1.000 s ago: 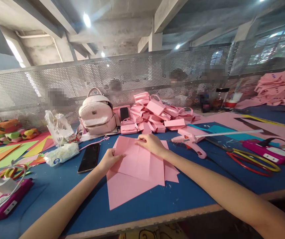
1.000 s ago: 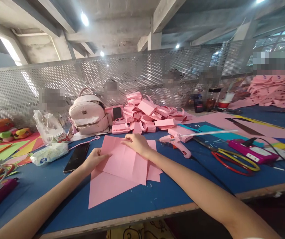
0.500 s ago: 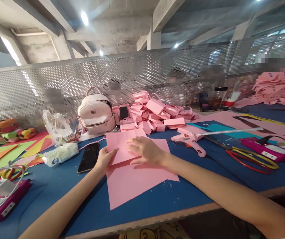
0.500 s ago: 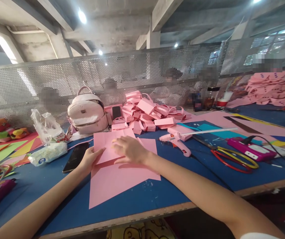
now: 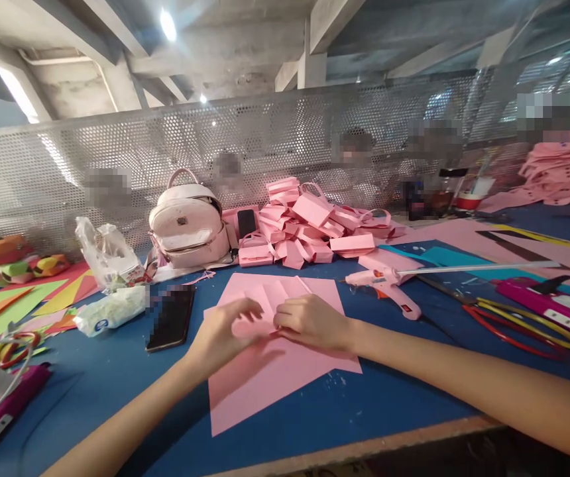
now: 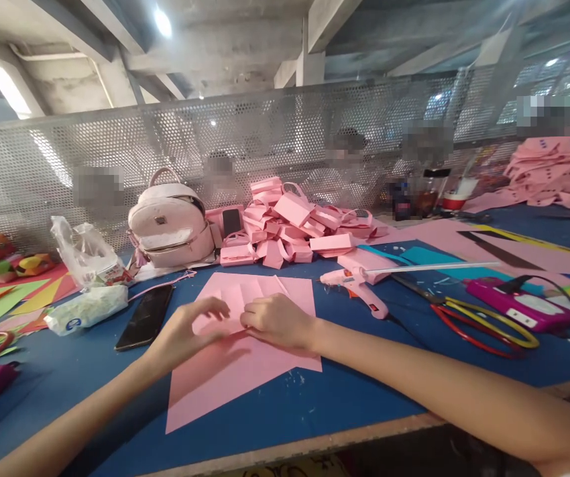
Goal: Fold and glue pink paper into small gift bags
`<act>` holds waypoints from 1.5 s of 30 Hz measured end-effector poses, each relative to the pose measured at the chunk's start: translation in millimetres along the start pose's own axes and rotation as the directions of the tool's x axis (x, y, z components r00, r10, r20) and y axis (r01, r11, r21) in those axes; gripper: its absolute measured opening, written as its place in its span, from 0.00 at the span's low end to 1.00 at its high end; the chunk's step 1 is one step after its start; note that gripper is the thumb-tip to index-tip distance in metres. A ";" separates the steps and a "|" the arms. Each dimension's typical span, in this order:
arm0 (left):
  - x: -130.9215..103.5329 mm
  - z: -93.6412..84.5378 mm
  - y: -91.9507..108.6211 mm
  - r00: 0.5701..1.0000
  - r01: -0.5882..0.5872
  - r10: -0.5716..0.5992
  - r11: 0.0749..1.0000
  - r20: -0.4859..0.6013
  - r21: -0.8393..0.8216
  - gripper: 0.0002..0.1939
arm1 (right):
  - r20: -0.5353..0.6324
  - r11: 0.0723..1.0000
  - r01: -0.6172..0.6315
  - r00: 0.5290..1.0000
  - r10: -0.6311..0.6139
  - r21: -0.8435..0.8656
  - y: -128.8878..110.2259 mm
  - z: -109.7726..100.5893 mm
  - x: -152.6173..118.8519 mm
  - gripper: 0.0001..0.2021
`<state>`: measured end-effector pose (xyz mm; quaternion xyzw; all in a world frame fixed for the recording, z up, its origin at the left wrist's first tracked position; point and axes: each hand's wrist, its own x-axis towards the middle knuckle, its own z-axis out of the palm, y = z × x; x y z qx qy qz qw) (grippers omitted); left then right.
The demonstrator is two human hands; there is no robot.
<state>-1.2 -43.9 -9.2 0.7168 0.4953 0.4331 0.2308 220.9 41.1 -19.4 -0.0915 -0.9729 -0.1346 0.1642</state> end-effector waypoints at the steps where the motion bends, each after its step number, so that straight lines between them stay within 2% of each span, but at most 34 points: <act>1: -4.0 5.1 4.9 0.993 -0.057 0.037 0.980 0.108 0.188 0.12 | 0.012 0.999 -0.019 1.000 0.019 0.037 1.1 -0.9 -3.0 0.10; 4: -11.7 17.5 6.1 0.965 -0.221 0.102 0.807 0.241 0.547 0.06 | 0.065 0.983 -0.060 0.997 0.050 0.171 5.7 -4.6 -11.5 0.12; 5: -12.4 19.4 3.0 0.958 -0.255 0.116 0.766 0.263 0.590 0.07 | 0.082 0.978 -0.059 0.996 0.043 0.198 7.9 -6.0 -14.6 0.12; 7: -12.1 19.3 -4.9 0.946 -0.293 0.134 0.741 0.293 0.604 0.08 | 0.100 0.983 -0.021 0.995 0.003 0.180 13.3 -8.2 -21.8 0.12; 11: -9.0 11.2 -13.6 0.941 -0.289 0.131 0.787 0.311 0.545 0.12 | 0.103 0.997 0.040 0.994 -0.047 0.071 25.3 -8.3 -36.2 0.12; 13: -7.7 7.8 -13.7 0.942 -0.239 0.082 0.843 0.325 0.481 0.14 | 0.111 0.995 0.018 0.993 -0.029 0.098 30.0 -6.0 -40.3 0.12; 16: -6.9 4.9 -14.6 0.944 -0.116 -0.025 0.908 0.329 0.402 0.14 | 0.162 0.959 -0.090 0.986 0.047 0.269 34.6 -1.0 -41.0 0.12; 19: -7.0 2.9 -19.7 0.942 -0.053 -0.099 0.899 0.320 0.435 0.17 | 0.232 0.878 -0.233 0.962 0.145 0.417 37.4 4.0 -37.1 0.14; 24: -7.9 -0.1 -30.1 0.928 0.019 -0.202 0.864 0.312 0.503 0.18 | 0.311 0.773 -0.436 0.895 0.320 0.461 39.7 11.1 -29.4 0.19; 27: -9.7 -1.0 -35.1 0.909 0.000 -0.213 0.860 0.358 0.511 0.16 | 0.337 0.736 -0.482 0.873 0.354 0.476 39.9 14.5 -27.0 0.20; 30: -12.9 -1.1 -39.0 0.897 -0.055 -0.185 0.855 0.402 0.516 0.17 | 0.325 0.755 -0.456 0.885 0.332 0.472 40.2 16.8 -27.1 0.20; 34: -16.6 -1.2 -40.6 0.903 -0.123 -0.119 0.849 0.413 0.515 0.17 | 0.311 0.810 -0.386 0.913 0.265 0.442 41.6 17.7 -30.1 0.18; 41: -17.5 -0.1 -40.4 0.922 -0.141 -0.094 0.822 0.376 0.552 0.17 | 0.260 0.887 -0.269 0.949 0.178 0.376 42.0 19.7 -34.0 0.18; 45: -19.9 2.3 -40.6 0.946 -0.158 -0.061 0.772 0.318 0.616 0.17 | 0.230 0.901 -0.233 0.961 0.155 0.366 41.0 20.0 -34.2 0.18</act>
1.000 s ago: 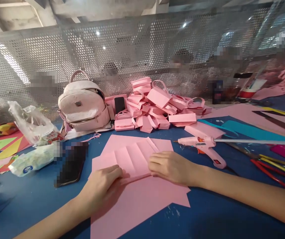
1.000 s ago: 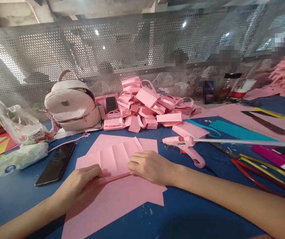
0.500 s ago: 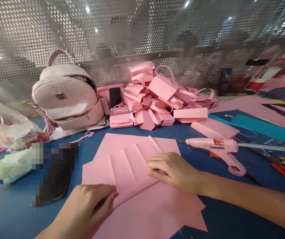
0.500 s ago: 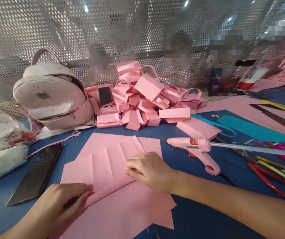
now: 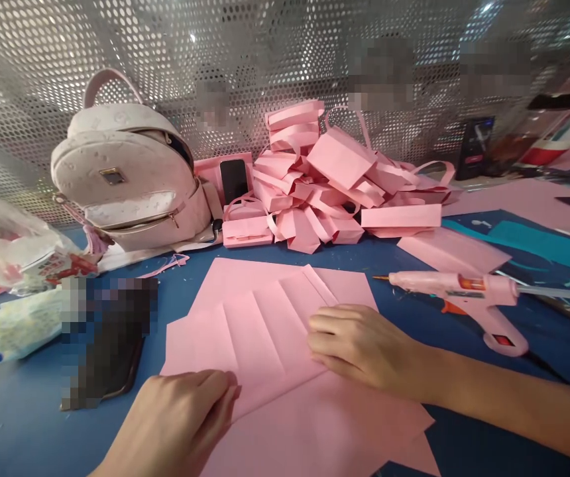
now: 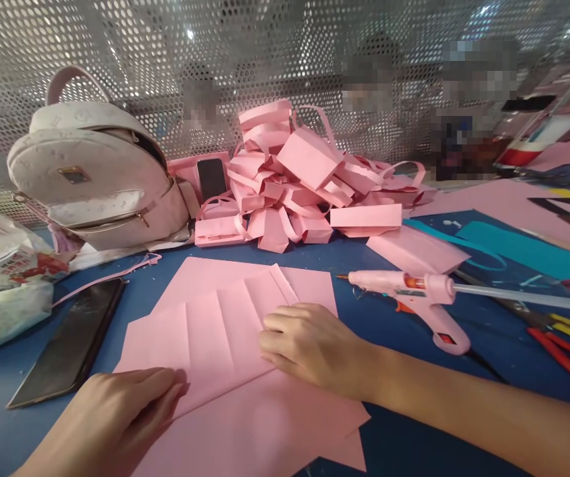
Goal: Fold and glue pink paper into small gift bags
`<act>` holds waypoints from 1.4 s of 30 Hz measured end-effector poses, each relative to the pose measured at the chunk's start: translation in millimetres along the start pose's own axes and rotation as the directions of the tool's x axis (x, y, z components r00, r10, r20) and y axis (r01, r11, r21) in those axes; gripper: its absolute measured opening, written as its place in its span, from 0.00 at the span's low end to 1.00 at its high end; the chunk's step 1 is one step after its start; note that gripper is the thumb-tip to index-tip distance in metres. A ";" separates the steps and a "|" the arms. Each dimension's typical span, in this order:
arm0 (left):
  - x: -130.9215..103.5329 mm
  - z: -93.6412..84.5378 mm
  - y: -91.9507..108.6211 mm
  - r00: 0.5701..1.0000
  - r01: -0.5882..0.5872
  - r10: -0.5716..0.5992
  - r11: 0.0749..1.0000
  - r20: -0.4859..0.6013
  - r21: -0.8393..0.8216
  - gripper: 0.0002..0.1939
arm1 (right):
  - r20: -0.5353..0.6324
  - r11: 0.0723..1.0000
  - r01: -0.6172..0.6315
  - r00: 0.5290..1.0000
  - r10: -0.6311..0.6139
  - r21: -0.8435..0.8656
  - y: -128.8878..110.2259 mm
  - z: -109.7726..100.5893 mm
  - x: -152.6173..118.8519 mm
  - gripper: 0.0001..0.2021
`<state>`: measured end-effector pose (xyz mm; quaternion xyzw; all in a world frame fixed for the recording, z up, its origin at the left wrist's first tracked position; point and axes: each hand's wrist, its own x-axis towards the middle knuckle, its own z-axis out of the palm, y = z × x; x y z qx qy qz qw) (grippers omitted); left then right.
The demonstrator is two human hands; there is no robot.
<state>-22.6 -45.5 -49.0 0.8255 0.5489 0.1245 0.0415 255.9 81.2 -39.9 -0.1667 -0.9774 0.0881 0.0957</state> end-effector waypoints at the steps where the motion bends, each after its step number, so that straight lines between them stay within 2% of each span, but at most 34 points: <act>1: -0.2 0.1 0.9 1.000 0.001 0.000 1.000 -0.029 0.029 0.17 | -0.004 1.000 0.006 1.000 -0.006 -0.002 0.0 0.2 0.0 0.18; 6: 2.3 -2.8 6.4 0.992 -0.013 0.035 0.984 -0.123 0.178 0.18 | -0.015 1.000 0.006 1.000 -0.006 -0.010 0.9 3.2 -0.3 0.16; 15: 5.2 -8.1 13.6 0.982 -0.136 0.176 0.903 -0.064 0.408 0.11 | 0.053 0.998 -0.003 0.999 0.006 -0.058 1.0 6.6 -3.4 0.12; 18: 2.7 -7.5 15.6 0.976 -0.140 0.197 0.892 -0.090 0.430 0.08 | 0.045 0.997 -0.004 0.999 0.007 -0.081 -0.7 5.1 -3.1 0.11; 20: 3.3 -7.0 16.1 0.960 -0.192 0.258 0.891 -0.112 0.412 0.09 | 0.040 0.995 -0.002 0.999 0.006 -0.100 -1.6 4.6 -3.0 0.11; 24: 10.0 -6.9 13.9 0.899 -0.362 0.426 0.851 -0.099 0.379 0.21 | 0.028 0.993 0.004 1.000 -0.001 -0.117 -1.5 5.9 -3.4 0.11; 29: 10.4 -10.7 11.7 0.866 -0.438 0.499 0.788 -0.032 0.434 0.22 | 0.014 0.991 0.022 1.000 -0.020 -0.135 -0.1 8.6 -4.0 0.11; 31: 2.7 -14.1 11.6 0.878 -0.422 0.479 0.789 -0.016 0.447 0.21 | 0.009 0.990 0.029 1.000 -0.028 -0.138 -0.4 8.4 -4.1 0.11; 34: -17.7 -18.9 7.7 0.918 -0.362 0.395 0.826 0.015 0.432 0.22 | 0.001 0.990 0.029 1.000 -0.029 -0.138 -1.9 6.5 -3.9 0.11; 36: -33.5 -20.4 1.9 0.935 -0.318 0.355 0.840 -0.001 0.439 0.23 | 0.001 0.990 0.034 0.999 -0.034 -0.139 -3.0 4.9 -3.7 0.11; 39: -51.5 -21.0 -7.0 0.944 -0.290 0.330 0.839 -0.006 0.460 0.27 | 0.002 0.989 0.043 0.999 -0.043 -0.142 -3.7 3.3 -3.4 0.11; 42: -56.2 -23.1 -9.9 0.944 -0.304 0.329 0.851 0.016 0.429 0.24 | -0.020 0.986 0.053 0.998 -0.056 -0.159 -3.3 3.3 -2.8 0.12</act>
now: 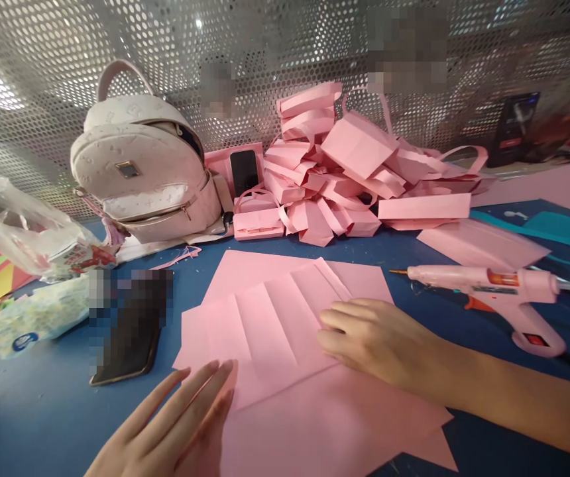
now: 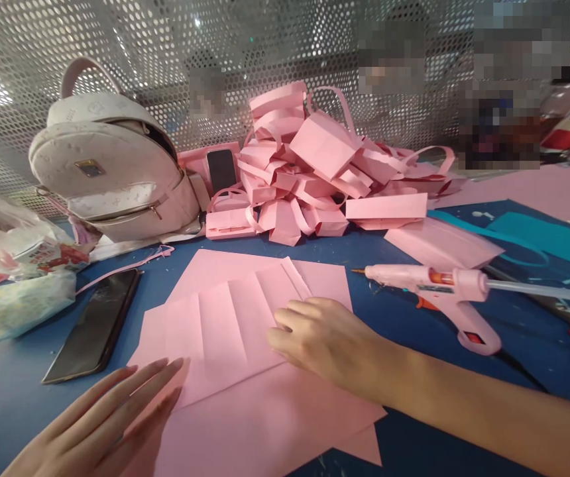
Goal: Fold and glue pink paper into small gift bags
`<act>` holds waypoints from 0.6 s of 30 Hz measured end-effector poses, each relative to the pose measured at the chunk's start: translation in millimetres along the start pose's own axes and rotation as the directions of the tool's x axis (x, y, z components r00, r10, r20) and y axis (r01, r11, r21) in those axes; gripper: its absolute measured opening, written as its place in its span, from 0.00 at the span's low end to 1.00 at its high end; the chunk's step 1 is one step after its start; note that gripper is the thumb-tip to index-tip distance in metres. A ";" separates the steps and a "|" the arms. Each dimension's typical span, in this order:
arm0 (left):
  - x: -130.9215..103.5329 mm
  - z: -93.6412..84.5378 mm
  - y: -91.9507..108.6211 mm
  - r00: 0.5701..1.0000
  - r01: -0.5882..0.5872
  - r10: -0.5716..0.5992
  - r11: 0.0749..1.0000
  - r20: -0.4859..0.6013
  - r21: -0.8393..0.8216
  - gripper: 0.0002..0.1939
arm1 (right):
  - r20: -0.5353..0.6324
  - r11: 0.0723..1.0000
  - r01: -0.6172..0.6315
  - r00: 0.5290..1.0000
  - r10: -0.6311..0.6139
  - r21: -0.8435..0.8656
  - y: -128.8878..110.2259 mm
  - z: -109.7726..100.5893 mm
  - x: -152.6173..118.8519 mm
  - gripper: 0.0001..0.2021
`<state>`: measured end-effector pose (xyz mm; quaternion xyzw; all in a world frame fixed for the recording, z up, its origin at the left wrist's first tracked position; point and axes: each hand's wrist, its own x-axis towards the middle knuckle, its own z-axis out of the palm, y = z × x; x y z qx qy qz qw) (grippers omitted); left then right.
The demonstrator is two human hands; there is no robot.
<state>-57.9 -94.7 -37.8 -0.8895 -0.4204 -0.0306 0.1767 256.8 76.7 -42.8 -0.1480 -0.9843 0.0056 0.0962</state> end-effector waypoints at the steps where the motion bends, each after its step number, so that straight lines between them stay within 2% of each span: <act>1: 1.4 -1.4 -0.2 1.000 -0.011 0.012 1.000 0.004 -0.023 0.23 | -0.008 1.000 0.008 1.000 -0.008 -0.010 0.2 0.2 0.4 0.12; 8: 29.5 -12.4 9.9 0.999 -0.023 0.026 0.994 0.027 -0.106 0.19 | -0.003 0.998 0.015 1.000 -0.015 -0.054 -1.6 -2.4 4.1 0.12; 11: 44.3 -7.9 16.8 0.998 -0.068 0.066 0.989 -0.016 -0.132 0.20 | 0.019 0.999 -0.002 1.000 0.003 -0.052 -3.1 -4.5 4.5 0.12; 13: 55.7 -3.5 20.3 0.991 -0.114 0.100 0.980 -0.094 -0.161 0.20 | 0.033 0.999 -0.011 0.999 0.012 -0.046 -3.4 -5.4 4.7 0.12; 18: 84.2 -2.8 23.8 0.971 -0.207 0.230 0.948 0.070 -0.244 0.18 | 0.061 0.993 -0.099 0.994 0.094 0.068 -3.9 -9.6 6.4 0.13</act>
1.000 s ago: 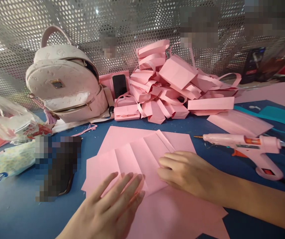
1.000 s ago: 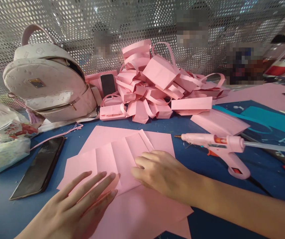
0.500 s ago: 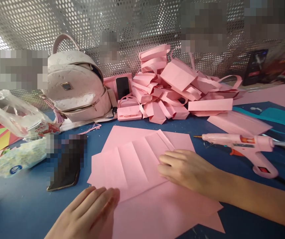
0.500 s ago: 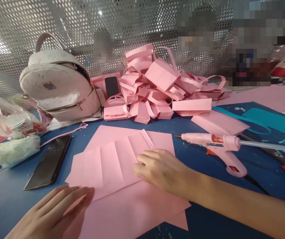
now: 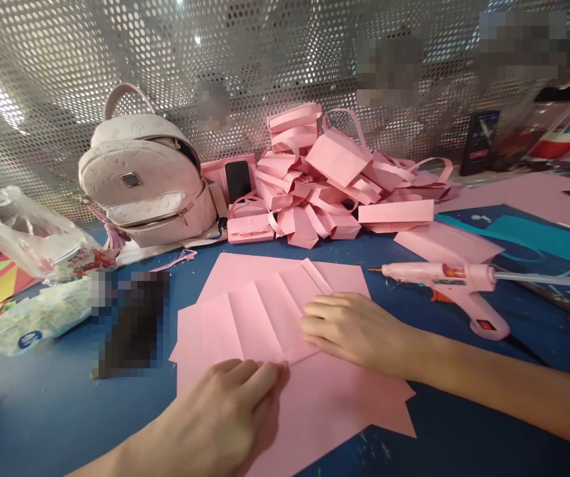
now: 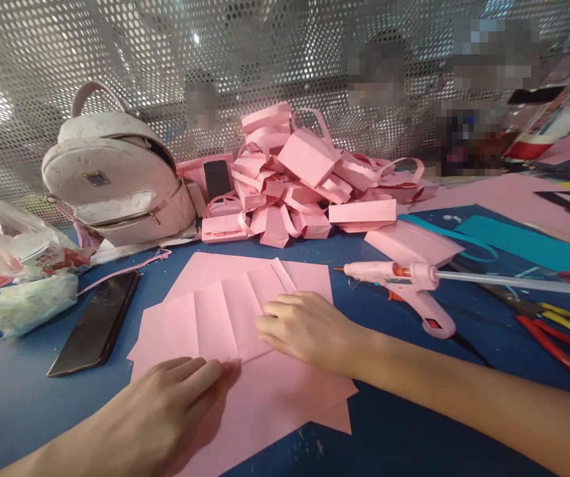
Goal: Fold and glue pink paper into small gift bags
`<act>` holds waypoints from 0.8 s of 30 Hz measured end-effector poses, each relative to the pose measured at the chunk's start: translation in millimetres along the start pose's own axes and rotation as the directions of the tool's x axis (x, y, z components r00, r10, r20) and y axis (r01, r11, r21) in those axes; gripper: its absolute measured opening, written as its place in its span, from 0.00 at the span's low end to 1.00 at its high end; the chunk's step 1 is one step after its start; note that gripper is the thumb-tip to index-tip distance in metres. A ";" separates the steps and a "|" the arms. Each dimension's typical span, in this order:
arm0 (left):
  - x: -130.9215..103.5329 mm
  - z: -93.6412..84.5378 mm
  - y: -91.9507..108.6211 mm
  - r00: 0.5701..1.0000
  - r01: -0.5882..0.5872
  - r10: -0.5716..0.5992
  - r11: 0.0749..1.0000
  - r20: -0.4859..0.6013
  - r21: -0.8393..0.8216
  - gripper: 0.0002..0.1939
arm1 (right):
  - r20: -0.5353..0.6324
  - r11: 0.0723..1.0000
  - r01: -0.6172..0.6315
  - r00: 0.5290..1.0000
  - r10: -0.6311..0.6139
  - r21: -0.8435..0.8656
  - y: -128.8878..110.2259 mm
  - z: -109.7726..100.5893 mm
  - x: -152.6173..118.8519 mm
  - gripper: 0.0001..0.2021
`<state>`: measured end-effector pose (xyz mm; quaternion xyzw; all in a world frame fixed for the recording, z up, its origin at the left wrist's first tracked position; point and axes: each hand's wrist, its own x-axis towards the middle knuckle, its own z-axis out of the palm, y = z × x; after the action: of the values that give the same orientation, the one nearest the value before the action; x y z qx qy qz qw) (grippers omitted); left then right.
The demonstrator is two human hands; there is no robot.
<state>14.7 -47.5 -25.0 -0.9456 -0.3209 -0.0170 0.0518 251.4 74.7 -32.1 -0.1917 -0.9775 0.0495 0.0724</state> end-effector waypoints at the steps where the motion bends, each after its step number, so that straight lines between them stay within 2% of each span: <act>1: 4.3 -1.6 -0.7 0.999 -0.030 0.030 0.999 0.022 0.021 0.20 | 0.010 0.999 -0.017 1.000 0.017 0.027 -0.2 -1.3 0.4 0.13; 4: 15.9 -5.6 -3.2 0.995 -0.080 0.074 0.993 0.068 0.084 0.23 | 0.036 0.994 -0.047 0.998 0.044 0.094 0.0 -4.5 0.4 0.13; 7: 29.1 -8.4 -6.2 0.993 -0.063 0.053 0.994 0.106 0.089 0.26 | 0.028 0.969 -0.129 0.992 0.126 0.210 1.1 -5.5 -2.3 0.14; 11: 48.8 -12.6 -9.2 0.983 -0.093 0.079 0.993 0.163 0.078 0.30 | -0.068 0.819 -0.272 0.933 0.353 0.505 1.0 -4.2 -9.5 0.15; 14: 60.4 -15.5 -9.2 0.975 -0.123 0.106 0.990 0.194 0.074 0.33 | -0.153 0.689 -0.228 0.882 0.445 0.688 0.2 -2.5 -14.0 0.17; 17: 66.9 -17.6 -8.4 0.970 -0.130 0.121 0.991 0.210 0.030 0.35 | -0.188 0.623 -0.181 0.858 0.478 0.761 0.4 -1.5 -15.6 0.18; 20: 68.3 -17.8 -8.9 0.972 -0.102 0.104 0.995 0.208 -0.023 0.37 | -0.158 0.661 -0.219 0.873 0.461 0.718 0.9 -3.1 -16.0 0.16; 22: 66.3 -16.7 -11.1 0.979 -0.044 0.065 0.993 0.195 -0.111 0.35 | -0.114 0.749 -0.268 0.903 0.415 0.606 1.0 -5.3 -16.4 0.14; 24: 61.7 -15.8 -14.8 0.983 0.081 -0.031 0.958 0.180 -0.275 0.28 | -0.075 0.845 -0.281 0.934 0.351 0.455 1.1 -7.1 -17.2 0.11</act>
<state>54.7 -0.2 -4.0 -0.9317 -0.3453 0.0186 -0.1114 268.8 69.6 -27.3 -0.3323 -0.8875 0.2637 0.1802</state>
